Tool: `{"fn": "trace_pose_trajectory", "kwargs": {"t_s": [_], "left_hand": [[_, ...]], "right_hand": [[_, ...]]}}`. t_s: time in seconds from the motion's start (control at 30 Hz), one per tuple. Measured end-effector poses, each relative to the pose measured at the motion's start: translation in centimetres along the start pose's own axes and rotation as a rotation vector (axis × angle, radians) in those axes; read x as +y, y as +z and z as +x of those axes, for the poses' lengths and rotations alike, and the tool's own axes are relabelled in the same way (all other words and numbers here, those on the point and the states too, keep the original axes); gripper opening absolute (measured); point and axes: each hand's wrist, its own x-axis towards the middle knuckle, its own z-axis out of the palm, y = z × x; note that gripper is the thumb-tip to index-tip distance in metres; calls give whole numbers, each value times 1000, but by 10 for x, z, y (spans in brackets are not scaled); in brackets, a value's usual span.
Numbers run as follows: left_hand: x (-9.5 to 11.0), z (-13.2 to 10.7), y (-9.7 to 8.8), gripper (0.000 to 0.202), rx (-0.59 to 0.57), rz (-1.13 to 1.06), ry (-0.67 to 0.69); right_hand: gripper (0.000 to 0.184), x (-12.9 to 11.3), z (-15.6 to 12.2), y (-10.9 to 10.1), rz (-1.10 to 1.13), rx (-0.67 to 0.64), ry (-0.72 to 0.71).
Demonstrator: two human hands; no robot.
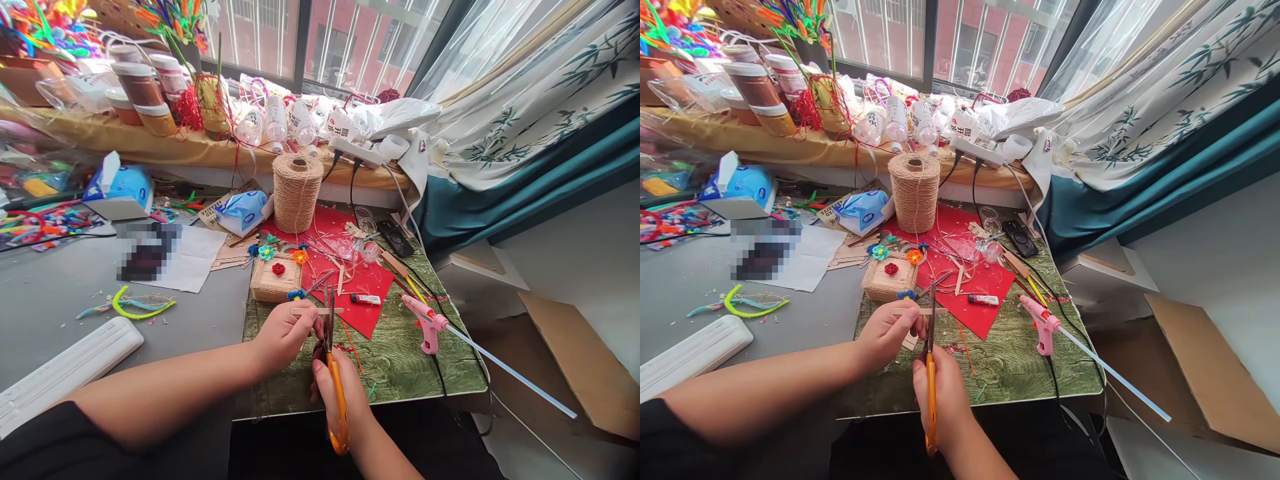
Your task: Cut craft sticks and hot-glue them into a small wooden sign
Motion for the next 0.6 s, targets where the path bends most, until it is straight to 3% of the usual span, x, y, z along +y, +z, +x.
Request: {"fn": "trace_pose_trajectory", "kwargs": {"t_s": [0.2, 0.33, 0.5, 0.6], "left_hand": [[-4, 0, -1, 49, -5, -40, -35], [-3, 2, -4, 46, -18, -39, -38], [-1, 9, -3, 32, -152, 28, 88], [-3, 10, -1, 30, -348, -75, -52]], "right_hand": [[45, -12, -3, 5, 108, 88, 253], [52, -16, -1, -2, 233, 148, 244], [50, -22, 10, -27, 349, 300, 153], [45, -27, 13, -41, 340, 350, 122]]}}
